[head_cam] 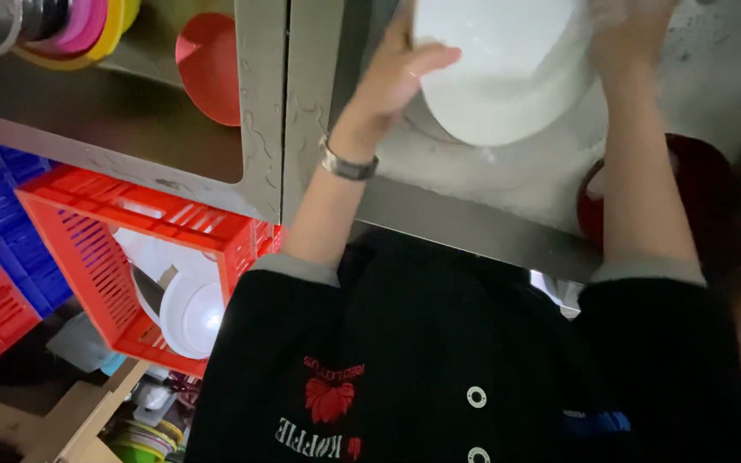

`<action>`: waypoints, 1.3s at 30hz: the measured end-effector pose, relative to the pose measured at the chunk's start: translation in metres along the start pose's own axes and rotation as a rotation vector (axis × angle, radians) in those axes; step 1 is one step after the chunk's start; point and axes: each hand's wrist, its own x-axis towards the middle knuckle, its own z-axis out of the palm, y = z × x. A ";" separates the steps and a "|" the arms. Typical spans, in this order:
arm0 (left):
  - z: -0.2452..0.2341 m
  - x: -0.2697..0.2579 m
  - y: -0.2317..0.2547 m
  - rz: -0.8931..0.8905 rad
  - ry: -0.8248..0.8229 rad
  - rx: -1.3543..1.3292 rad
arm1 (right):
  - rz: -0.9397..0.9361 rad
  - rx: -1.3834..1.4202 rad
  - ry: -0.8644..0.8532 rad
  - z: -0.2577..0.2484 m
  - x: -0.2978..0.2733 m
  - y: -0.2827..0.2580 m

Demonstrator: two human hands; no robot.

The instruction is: The person washes white plates one by one in a stainless steel sink, rinsing each under running water and placing them into a red dish rack. The person repeats this process for multiple plates throughout the clip.

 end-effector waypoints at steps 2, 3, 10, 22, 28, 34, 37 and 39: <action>-0.020 0.018 -0.030 0.025 0.077 -0.287 | 0.109 0.457 0.102 -0.037 -0.051 -0.118; -0.017 0.026 -0.050 0.018 0.073 -0.289 | 0.116 0.455 0.106 -0.046 -0.066 -0.137; 0.022 0.016 -0.036 -0.463 0.239 -0.394 | -0.001 0.198 0.095 -0.080 -0.119 -0.181; -0.002 -0.088 0.045 0.576 0.054 1.013 | 0.295 0.703 -0.240 -0.008 -0.067 -0.180; -0.018 -0.071 -0.015 0.598 -0.020 1.149 | -0.587 0.321 -0.185 -0.032 -0.029 -0.133; 0.011 -0.040 -0.043 0.353 0.008 0.843 | 0.036 0.738 -0.009 -0.078 -0.096 -0.147; 0.017 -0.009 -0.057 0.394 -0.037 0.542 | 0.233 0.698 0.172 -0.097 -0.139 -0.167; 0.026 0.012 -0.060 0.514 -0.049 0.335 | 0.215 0.550 0.122 -0.102 -0.168 -0.173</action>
